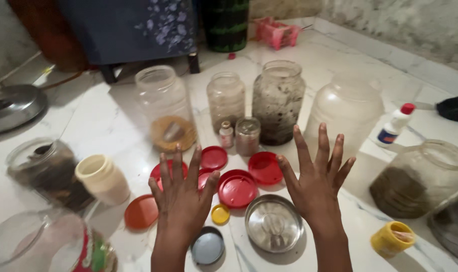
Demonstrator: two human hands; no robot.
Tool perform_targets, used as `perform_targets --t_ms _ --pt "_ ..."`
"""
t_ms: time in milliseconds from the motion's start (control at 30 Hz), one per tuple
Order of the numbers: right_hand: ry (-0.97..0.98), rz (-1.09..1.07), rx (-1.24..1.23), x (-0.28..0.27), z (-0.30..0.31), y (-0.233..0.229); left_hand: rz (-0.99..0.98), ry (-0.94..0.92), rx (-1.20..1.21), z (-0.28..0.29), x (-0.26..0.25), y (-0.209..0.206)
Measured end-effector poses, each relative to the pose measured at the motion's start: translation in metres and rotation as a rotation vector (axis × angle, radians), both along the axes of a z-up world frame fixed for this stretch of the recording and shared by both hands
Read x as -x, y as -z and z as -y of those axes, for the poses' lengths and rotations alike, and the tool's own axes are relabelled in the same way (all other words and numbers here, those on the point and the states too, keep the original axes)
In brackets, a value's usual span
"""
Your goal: The person opens and closes various plastic and metal containers on a tiled floor, matching lids to jars and arranging them. They handle multiple jars, a metal canister, and several red and yellow lids, securing each container before moving to the next.
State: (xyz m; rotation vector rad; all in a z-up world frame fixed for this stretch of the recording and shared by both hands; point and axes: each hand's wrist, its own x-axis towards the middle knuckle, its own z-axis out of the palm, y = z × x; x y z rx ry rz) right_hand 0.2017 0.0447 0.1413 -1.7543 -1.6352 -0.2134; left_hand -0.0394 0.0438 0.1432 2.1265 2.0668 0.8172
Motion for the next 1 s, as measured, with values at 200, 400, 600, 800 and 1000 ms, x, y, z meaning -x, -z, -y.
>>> perform_targets --t_ms 200,400,600,800,1000 --pt "0.109 0.018 -0.018 -0.025 0.011 -0.012 0.028 0.157 -0.073 -0.015 -0.029 -0.008" --pt "0.242 -0.066 -0.013 -0.047 0.032 -0.012 0.037 0.321 -0.126 -0.032 -0.071 -0.011" --pt "0.322 -0.153 -0.029 -0.073 0.044 -0.011 0.029 0.405 -0.138 -0.042 -0.104 -0.008" --pt "0.456 -0.151 0.003 -0.083 0.046 -0.007 0.022 0.466 -0.094 -0.049 -0.125 -0.005" --pt "0.49 -0.118 -0.049 -0.086 0.046 -0.004 0.041 0.464 -0.101 -0.049 -0.123 -0.008"
